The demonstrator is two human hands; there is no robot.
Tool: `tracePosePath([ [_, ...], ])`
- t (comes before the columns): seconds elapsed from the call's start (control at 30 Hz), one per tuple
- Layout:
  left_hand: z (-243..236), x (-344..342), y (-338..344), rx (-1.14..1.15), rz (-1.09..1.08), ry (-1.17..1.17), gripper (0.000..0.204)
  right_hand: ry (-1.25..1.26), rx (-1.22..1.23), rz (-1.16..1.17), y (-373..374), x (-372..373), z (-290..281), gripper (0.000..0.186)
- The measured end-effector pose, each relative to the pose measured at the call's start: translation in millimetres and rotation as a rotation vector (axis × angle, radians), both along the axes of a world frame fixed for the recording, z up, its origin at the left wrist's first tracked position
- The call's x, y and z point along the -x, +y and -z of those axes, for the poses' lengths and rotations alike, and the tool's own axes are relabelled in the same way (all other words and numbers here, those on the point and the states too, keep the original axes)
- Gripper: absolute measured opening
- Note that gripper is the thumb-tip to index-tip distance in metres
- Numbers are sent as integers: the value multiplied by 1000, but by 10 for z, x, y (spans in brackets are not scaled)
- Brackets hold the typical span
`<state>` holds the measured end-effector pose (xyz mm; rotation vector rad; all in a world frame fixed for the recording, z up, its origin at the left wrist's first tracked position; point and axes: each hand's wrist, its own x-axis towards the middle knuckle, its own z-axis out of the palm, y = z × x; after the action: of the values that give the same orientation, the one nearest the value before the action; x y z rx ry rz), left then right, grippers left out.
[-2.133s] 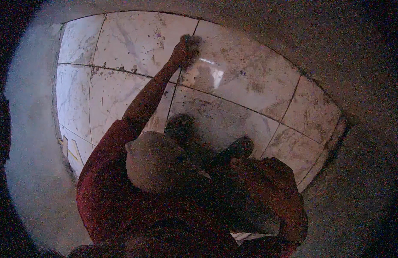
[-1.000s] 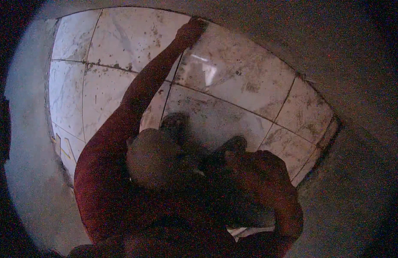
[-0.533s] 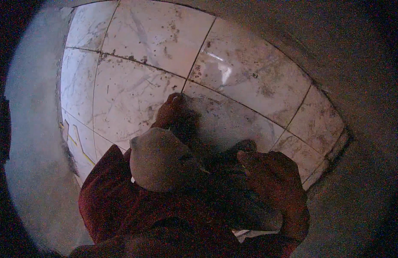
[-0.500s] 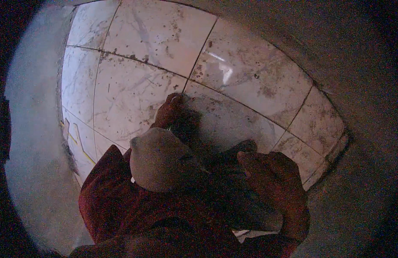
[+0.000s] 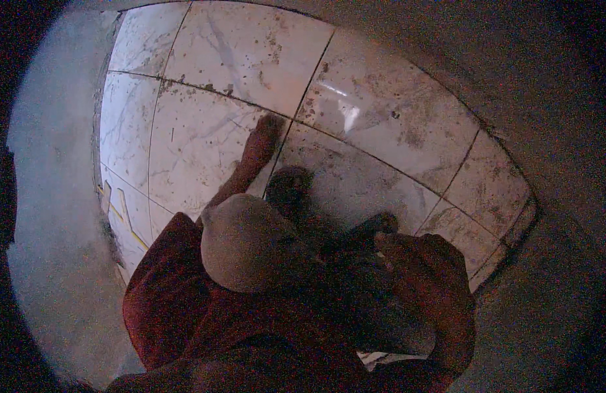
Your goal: The person scrapes excess material along the joints and surfaces of floor tiles using a scraper.
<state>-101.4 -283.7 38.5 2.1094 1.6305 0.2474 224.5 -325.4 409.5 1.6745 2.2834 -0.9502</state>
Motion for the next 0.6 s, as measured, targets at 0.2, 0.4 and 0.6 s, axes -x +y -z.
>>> tracePosePath([
  [0.2,-281,-216,-16,45,23,55,31,96,21,73,53,28,-118,25],
  [0.4,-122,-177,34,107,-66,7,32,447,-73,478,53,454,-437,32],
  [0.6,-150,-199,-28,-45,-36,43,37,280,30,221,27,81,-203,32],
])
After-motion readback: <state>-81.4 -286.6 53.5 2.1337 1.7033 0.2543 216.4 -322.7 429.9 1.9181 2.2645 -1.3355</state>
